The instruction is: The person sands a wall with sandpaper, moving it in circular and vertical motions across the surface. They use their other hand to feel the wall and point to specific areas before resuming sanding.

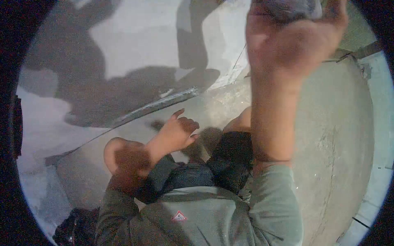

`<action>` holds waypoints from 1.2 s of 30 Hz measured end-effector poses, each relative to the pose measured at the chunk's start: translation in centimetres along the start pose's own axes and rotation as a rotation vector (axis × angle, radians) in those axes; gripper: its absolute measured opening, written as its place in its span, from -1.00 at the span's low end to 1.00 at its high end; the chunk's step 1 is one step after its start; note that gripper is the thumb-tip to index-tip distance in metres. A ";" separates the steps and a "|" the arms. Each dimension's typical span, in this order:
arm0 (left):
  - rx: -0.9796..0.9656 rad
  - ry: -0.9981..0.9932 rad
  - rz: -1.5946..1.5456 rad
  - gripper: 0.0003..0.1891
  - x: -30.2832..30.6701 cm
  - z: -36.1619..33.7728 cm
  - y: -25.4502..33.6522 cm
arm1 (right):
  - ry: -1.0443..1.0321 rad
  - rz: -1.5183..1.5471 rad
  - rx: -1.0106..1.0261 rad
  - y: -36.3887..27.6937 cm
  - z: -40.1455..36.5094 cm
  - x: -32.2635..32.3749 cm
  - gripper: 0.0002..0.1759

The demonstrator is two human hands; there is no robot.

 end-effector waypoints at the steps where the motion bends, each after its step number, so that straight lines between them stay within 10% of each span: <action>1: -0.013 0.006 -0.016 -0.70 0.0 0.0 0.0 | -0.085 -0.023 0.005 -0.7 0.3 -0.7 -0.59; 7: 0.018 -0.049 -0.005 -0.72 0.4 0.3 0.1 | -0.063 -0.370 -0.011 -4.0 3.0 2.6 -0.54; 12: 0.024 -0.016 -0.062 -0.76 0.4 -0.2 0.7 | 0.302 -1.511 0.465 -2.6 2.1 4.8 -0.71; 13: 0.005 -0.001 -0.074 -0.78 0.3 -0.4 0.7 | 0.058 -1.433 0.785 -0.9 1.1 3.1 -0.74; 15: 0.008 0.001 -0.073 -0.80 0.3 -0.6 0.9 | -0.237 -1.946 0.578 -0.2 0.6 7.7 -0.76; 16: 0.001 0.009 -0.074 -0.81 0.3 -0.6 0.9 | -0.297 -1.447 1.011 3.5 1.0 7.4 -0.77; 17: -0.001 0.004 -0.075 -0.81 0.4 -0.6 1.0 | -0.183 -1.791 0.603 3.4 -1.2 9.4 -0.77; 23: -0.007 0.000 -0.083 -0.77 -0.1 -0.7 0.6 | -0.468 -1.315 0.879 10.3 -3.8 10.6 -0.32; 30: -0.025 -0.130 -0.108 -0.71 0.5 -0.1 1.4 | -0.553 -1.497 0.521 8.4 -3.9 8.5 -0.25; 36: -0.045 -0.116 -0.063 -0.67 -0.1 -0.6 1.3 | -0.617 -1.550 0.830 9.4 -4.0 8.3 -0.40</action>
Point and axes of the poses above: each hand's wrist, its own z-axis towards the middle knuckle, its own x-axis out of the back of the hand, y = z × x, the point moved 1 cm from there along z, towards the middle knuckle, and after that the axes turned 12 degrees about y, right-handed, at the moved point
